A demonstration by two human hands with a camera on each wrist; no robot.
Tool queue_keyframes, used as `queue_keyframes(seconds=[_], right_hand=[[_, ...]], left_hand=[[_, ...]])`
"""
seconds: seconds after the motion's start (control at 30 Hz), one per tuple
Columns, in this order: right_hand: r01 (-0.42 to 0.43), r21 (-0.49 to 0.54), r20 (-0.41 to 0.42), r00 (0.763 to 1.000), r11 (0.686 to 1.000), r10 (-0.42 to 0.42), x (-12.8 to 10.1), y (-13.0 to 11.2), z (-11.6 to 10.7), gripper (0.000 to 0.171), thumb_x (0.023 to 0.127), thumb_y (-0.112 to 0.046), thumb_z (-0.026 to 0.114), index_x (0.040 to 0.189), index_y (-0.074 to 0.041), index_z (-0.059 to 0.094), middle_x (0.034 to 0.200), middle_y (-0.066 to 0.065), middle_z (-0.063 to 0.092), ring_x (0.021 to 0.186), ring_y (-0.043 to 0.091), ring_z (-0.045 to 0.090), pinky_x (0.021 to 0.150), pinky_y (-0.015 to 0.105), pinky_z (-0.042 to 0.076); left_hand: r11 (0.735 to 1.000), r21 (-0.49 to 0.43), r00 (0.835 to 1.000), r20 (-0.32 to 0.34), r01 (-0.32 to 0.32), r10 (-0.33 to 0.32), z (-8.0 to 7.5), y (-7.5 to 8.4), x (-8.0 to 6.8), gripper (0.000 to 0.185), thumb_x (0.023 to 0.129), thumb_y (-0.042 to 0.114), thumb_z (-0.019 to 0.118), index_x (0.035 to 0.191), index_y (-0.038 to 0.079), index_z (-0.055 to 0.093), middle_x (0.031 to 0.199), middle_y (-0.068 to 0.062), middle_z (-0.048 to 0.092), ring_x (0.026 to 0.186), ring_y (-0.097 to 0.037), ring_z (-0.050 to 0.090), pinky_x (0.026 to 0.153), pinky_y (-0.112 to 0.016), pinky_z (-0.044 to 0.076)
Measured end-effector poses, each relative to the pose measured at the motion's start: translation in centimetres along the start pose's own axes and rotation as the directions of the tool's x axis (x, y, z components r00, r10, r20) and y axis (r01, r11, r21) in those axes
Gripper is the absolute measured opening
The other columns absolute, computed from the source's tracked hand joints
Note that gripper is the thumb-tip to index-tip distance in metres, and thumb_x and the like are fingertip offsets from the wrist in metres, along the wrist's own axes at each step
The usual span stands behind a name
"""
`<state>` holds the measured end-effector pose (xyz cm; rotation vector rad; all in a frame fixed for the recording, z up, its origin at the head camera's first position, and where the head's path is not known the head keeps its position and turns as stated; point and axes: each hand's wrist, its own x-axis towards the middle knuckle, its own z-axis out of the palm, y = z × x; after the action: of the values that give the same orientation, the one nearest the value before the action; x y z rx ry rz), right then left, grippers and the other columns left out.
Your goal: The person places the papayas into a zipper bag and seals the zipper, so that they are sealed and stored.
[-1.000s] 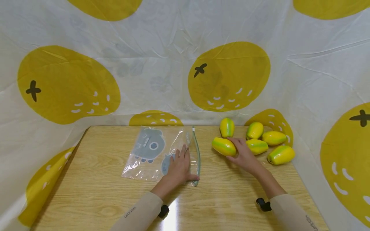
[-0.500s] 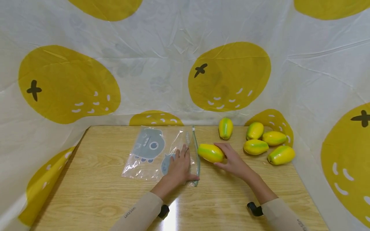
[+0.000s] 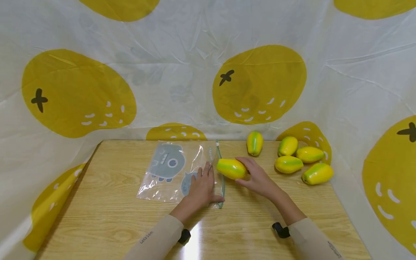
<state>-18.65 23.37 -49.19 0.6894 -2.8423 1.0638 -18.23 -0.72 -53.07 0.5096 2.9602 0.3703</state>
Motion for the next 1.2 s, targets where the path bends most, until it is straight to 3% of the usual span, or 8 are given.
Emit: queue_keyframes(seconds=[0.4,0.63,1.0,1.2], right_hand=[[-0.055,-0.01,0.014,0.998,0.998,0.055,2.0,0.6,2.4,0.076,0.086,-0.016,0.085,0.148,0.002,0.045,0.146,0.024,0.054,0.134,0.04,0.054,0.112,0.057,0.045],[-0.066,-0.02,0.023,0.997,0.998,0.067,2.6,0.7,3.3,0.073,0.088,-0.021,0.084,0.148,-0.001,0.047,0.141,0.021,0.054,0.128,0.036,0.056,0.11,0.054,0.047],[-0.117,0.07,0.029,0.993,0.991,0.115,3.5,0.4,3.9,0.071,0.088,-0.019,0.084,0.144,0.003,0.047,0.139,0.021,0.056,0.122,0.033,0.061,0.101,0.046,0.056],[-0.111,0.101,0.007,0.994,0.989,0.11,4.0,0.6,4.5,0.069,0.088,-0.022,0.084,0.146,-0.002,0.052,0.137,0.018,0.057,0.116,0.029,0.061,0.097,0.042,0.058]], left_hand=[[0.996,-0.077,0.997,-0.068,-0.049,0.043,0.1,-0.3,-0.3,0.133,0.063,0.066,0.091,0.16,0.0,0.029,0.174,-0.017,0.002,0.151,-0.047,0.031,0.11,-0.068,0.041],[0.996,-0.057,0.996,-0.061,-0.065,0.062,0.1,-0.3,-0.2,0.129,0.064,0.066,0.09,0.159,0.0,0.031,0.174,-0.017,0.0,0.151,-0.049,0.03,0.109,-0.069,0.043],[0.995,-0.055,0.994,-0.086,-0.079,0.074,-0.3,-0.4,-0.4,0.128,0.065,0.061,0.092,0.159,0.0,0.03,0.174,-0.017,0.0,0.149,-0.052,0.031,0.103,-0.07,0.047],[0.996,-0.034,0.993,-0.088,-0.083,0.08,-0.7,-0.5,-0.4,0.128,0.064,0.06,0.093,0.159,0.0,0.03,0.174,-0.017,0.0,0.15,-0.054,0.029,0.102,-0.071,0.047]])
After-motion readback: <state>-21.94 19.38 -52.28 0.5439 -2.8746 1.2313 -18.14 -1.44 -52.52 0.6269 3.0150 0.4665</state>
